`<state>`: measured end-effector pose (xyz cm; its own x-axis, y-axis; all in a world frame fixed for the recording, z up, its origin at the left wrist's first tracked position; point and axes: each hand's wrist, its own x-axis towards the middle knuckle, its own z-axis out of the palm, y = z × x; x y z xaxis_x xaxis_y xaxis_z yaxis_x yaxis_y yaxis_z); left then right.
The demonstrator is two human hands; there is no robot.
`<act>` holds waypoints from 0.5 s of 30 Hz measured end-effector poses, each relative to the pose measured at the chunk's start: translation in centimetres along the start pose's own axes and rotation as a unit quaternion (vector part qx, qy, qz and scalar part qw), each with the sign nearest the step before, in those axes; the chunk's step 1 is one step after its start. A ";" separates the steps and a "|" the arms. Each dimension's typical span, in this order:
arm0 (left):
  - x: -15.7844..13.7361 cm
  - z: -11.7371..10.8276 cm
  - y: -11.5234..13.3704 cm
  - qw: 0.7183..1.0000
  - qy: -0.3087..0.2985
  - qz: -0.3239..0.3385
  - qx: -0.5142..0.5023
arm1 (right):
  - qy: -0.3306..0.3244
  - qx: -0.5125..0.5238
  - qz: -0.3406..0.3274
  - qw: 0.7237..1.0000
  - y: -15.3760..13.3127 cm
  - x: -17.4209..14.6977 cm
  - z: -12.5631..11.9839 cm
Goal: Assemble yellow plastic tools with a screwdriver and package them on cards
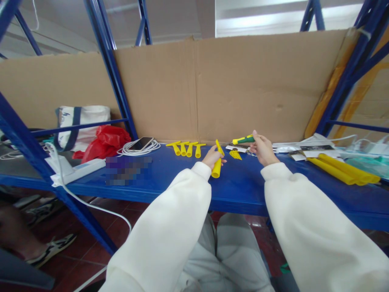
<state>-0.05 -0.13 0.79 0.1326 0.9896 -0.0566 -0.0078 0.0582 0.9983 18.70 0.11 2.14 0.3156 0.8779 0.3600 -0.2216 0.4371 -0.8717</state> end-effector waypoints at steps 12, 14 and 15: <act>-0.1 -0.1 0.0 1.000 0.000 -0.003 -0.005 | -0.011 0.010 -0.003 1.000 0.1 0.3 -0.1; -0.1 -0.1 0.0 1.000 -0.005 -0.002 -0.005 | 0.003 0.007 -0.003 1.000 0.1 0.4 -0.1; 0.0 -0.1 0.0 1.000 -0.006 -0.002 -0.006 | 0.006 0.008 -0.002 1.000 0.1 0.4 -0.1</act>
<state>-0.15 -0.15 0.78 0.1447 0.9877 -0.0595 -0.0196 0.0630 0.9978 18.89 0.45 2.16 0.3276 0.8737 0.3596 -0.2349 0.4440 -0.8647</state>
